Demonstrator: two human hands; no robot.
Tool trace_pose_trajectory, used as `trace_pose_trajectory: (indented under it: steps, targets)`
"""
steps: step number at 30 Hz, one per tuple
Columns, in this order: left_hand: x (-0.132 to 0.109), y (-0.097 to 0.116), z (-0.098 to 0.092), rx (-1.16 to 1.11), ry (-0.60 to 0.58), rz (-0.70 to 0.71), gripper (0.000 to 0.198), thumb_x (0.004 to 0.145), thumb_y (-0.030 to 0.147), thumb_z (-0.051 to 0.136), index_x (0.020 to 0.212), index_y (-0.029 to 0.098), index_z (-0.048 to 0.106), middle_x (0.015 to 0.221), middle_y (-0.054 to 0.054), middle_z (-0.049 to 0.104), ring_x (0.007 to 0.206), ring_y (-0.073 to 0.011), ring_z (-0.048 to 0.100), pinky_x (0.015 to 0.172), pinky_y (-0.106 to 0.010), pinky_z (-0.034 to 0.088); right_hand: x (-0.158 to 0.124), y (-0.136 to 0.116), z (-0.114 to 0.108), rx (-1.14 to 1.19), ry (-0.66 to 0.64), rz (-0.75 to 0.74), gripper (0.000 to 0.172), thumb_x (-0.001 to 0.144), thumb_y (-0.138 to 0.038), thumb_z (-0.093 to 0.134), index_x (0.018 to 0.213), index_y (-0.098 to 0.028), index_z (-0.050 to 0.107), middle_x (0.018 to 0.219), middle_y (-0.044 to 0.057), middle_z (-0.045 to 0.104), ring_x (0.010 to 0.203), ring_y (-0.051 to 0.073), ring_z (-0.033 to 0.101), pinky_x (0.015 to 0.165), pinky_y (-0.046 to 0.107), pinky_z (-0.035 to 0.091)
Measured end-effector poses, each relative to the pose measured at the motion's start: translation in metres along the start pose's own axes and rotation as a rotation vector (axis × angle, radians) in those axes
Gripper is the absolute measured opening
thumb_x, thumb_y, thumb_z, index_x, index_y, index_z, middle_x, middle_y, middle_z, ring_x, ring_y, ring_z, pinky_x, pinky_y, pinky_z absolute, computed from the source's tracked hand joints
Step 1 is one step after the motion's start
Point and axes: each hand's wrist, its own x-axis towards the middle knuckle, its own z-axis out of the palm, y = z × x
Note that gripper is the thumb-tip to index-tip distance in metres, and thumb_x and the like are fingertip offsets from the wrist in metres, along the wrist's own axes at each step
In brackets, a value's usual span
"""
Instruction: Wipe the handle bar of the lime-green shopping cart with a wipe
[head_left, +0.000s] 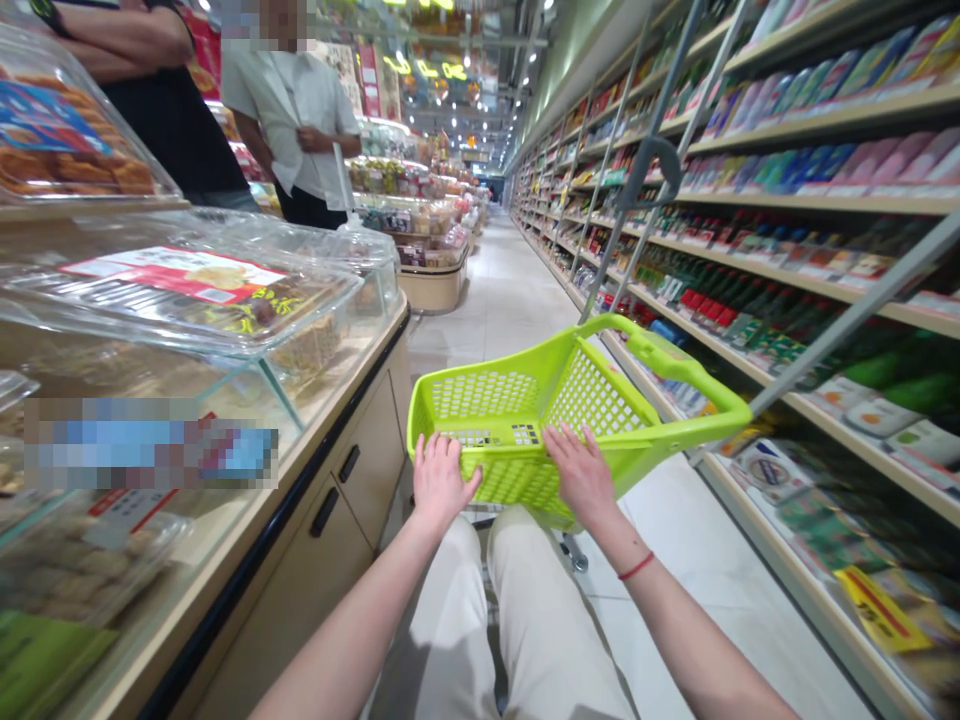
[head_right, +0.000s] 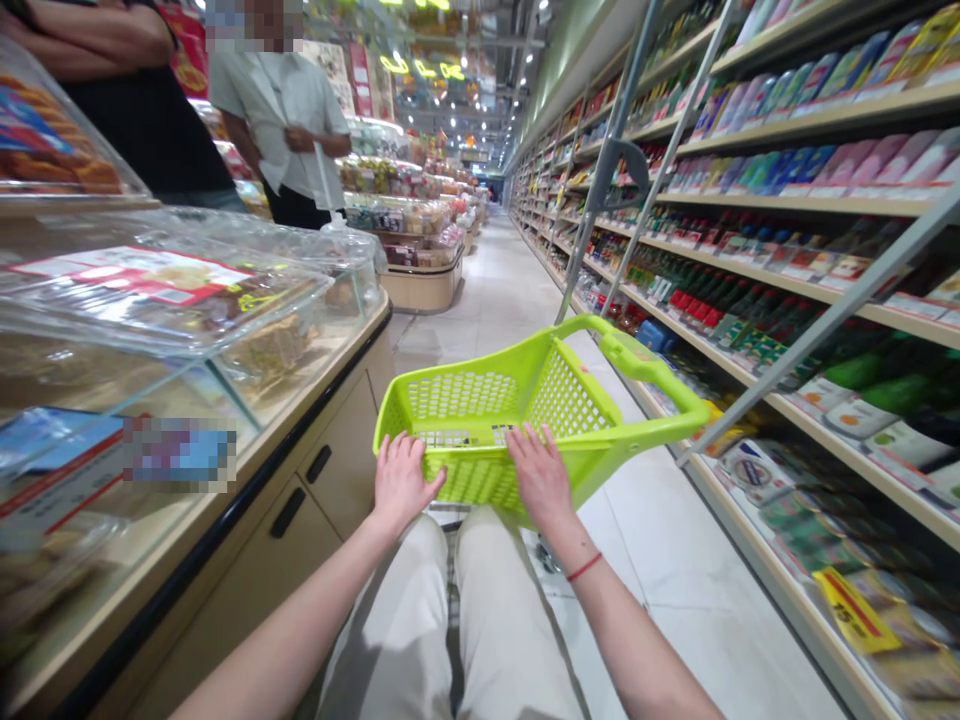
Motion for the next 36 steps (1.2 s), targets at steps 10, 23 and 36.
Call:
trace_pose_trajectory:
  steps: [10,23,36]
  targets:
    - [0.0,0.006,0.001,-0.015,-0.033,0.009,0.053,0.078,0.046,0.064,0.12,0.013,0.06,0.138,-0.019,0.056,0.138,-0.0356,0.042,0.123,-0.055,0.017,-0.016,0.037,-0.005,-0.139,0.047,0.179,0.052,0.081,0.002,0.041,0.13,-0.006,0.059,0.132,0.017,0.065,0.13,0.028,0.055,0.117,0.05,0.031]
    - [0.003,0.039,0.002,-0.069,-0.103,0.185,0.068,0.08,0.042,0.063,0.144,0.022,0.046,0.143,-0.012,0.054,0.139,-0.032,0.041,0.123,-0.055,0.013,0.008,-0.028,0.01,0.004,-0.028,0.056,0.054,0.086,-0.001,0.042,0.137,-0.011,0.055,0.141,0.012,0.06,0.134,0.025,0.049,0.117,0.046,0.03]
    - [0.003,0.042,0.003,-0.112,-0.102,0.157,0.064,0.079,0.039,0.064,0.139,0.023,0.05,0.142,-0.013,0.055,0.138,-0.0331,0.042,0.123,-0.057,0.012,-0.022,0.063,-0.027,-0.146,0.039,0.265,0.052,0.086,-0.002,0.041,0.135,-0.008,0.056,0.137,0.016,0.062,0.136,0.028,0.048,0.12,0.054,0.023]
